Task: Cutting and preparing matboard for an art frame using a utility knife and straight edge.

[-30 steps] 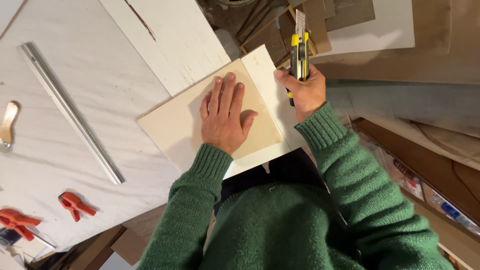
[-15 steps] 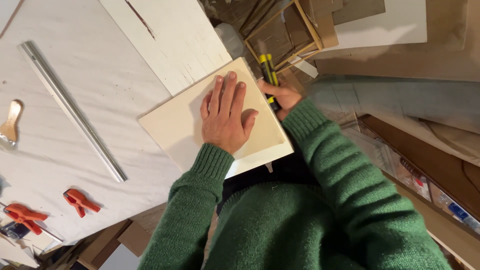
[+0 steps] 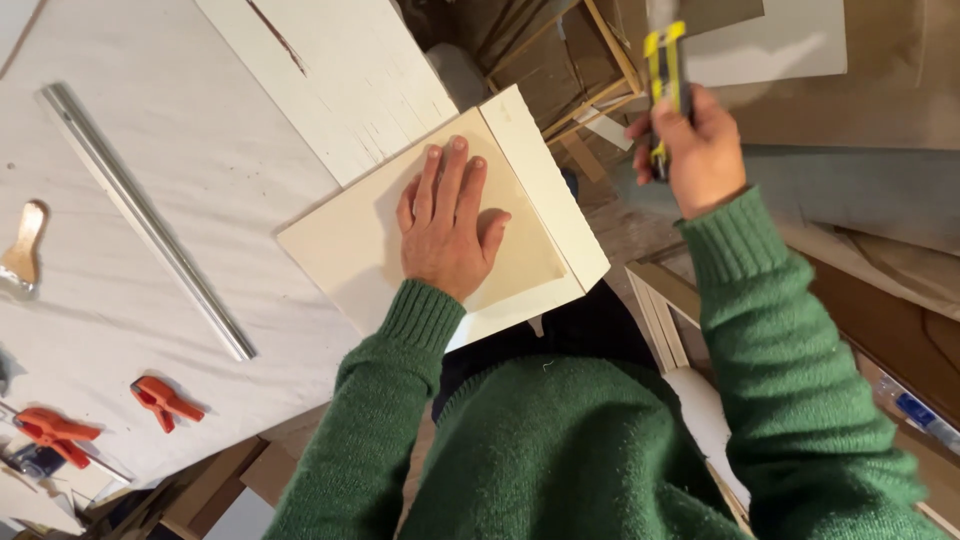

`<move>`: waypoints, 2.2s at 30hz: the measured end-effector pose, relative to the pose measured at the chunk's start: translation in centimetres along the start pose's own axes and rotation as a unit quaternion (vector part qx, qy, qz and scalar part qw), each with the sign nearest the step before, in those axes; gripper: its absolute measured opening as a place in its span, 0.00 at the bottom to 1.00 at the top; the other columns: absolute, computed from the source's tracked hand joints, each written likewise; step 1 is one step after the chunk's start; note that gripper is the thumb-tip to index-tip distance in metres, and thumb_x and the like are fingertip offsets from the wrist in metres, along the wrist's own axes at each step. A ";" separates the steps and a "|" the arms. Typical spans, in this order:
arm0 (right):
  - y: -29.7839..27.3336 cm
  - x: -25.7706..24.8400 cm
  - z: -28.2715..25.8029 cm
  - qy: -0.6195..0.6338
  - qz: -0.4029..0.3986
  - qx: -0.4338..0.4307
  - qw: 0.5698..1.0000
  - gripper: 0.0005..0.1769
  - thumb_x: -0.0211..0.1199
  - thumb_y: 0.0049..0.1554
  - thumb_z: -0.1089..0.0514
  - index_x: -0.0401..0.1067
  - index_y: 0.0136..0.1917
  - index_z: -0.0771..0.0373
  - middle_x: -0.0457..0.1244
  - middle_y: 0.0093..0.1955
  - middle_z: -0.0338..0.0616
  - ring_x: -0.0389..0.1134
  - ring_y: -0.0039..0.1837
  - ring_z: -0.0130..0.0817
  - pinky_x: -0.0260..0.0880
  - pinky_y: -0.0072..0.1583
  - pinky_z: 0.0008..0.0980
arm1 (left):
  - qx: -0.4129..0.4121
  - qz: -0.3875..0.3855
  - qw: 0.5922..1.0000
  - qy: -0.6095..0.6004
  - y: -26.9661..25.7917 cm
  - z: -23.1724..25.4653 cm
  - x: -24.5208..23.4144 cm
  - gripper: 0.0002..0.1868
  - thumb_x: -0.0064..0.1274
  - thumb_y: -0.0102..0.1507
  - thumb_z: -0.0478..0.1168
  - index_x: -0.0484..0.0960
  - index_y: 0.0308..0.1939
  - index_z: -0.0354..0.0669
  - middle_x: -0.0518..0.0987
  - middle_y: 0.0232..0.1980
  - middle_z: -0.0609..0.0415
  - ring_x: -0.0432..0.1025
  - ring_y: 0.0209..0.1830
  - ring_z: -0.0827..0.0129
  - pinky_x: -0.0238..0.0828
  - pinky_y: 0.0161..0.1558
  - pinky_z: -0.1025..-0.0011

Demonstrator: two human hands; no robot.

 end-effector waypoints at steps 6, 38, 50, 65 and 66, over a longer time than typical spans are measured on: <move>-6.7 9.9 -7.1 -0.314 -0.049 -0.148 0.937 0.29 0.58 0.62 0.62 0.59 0.75 0.55 0.71 0.57 0.50 0.72 0.34 0.35 0.74 0.37 0.35 | 0.004 0.014 1.000 -0.003 0.2 0.2 -0.5 0.32 0.53 0.70 0.55 0.70 0.73 0.41 0.57 0.82 0.50 0.50 0.83 0.55 0.49 0.75 0.51; -7.7 14.9 -10.9 -0.523 -0.078 -0.278 0.801 0.25 0.65 0.58 0.60 0.70 0.69 0.56 0.71 0.45 0.55 0.72 0.39 0.53 0.74 0.43 0.46 | -0.016 0.006 0.999 -0.037 0.4 0.1 -0.8 0.37 0.60 0.64 0.51 0.69 0.74 0.44 0.57 0.82 0.51 0.50 0.83 0.55 0.48 0.76 0.52; -11.0 11.4 -11.3 -0.476 -0.065 -0.235 0.845 0.26 0.60 0.59 0.64 0.68 0.71 0.60 0.70 0.55 0.57 0.73 0.48 0.57 0.75 0.48 0.46 | -0.030 0.060 0.993 -0.095 4.3 -0.7 -2.5 0.27 0.60 0.66 0.45 0.73 0.68 0.43 0.65 0.76 0.50 0.61 0.75 0.53 0.57 0.71 0.52; -11.5 11.9 -8.8 -0.474 -0.094 -0.153 0.862 0.31 0.58 0.58 0.63 0.62 0.75 0.54 0.67 0.32 0.55 0.70 0.33 0.54 0.72 0.38 0.49 | -0.021 -0.190 0.981 -0.020 16.4 -0.4 3.5 0.20 0.53 0.70 0.52 0.83 0.38 0.37 0.81 0.25 0.45 0.78 0.25 0.55 0.74 0.34 0.54; -11.3 11.8 -8.5 -0.485 -0.092 -0.144 0.858 0.31 0.59 0.58 0.62 0.62 0.75 0.53 0.67 0.31 0.54 0.70 0.32 0.54 0.72 0.38 0.49 | -0.024 -0.199 0.979 -0.024 16.3 -0.5 3.9 0.20 0.52 0.70 0.52 0.83 0.39 0.37 0.82 0.25 0.45 0.79 0.24 0.56 0.74 0.34 0.55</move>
Point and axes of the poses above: each hand's wrist, its own y-axis towards the middle knuckle, its own x-axis out of the palm, z = x × y, the point moved 10 cm from there along y, towards the middle knuckle
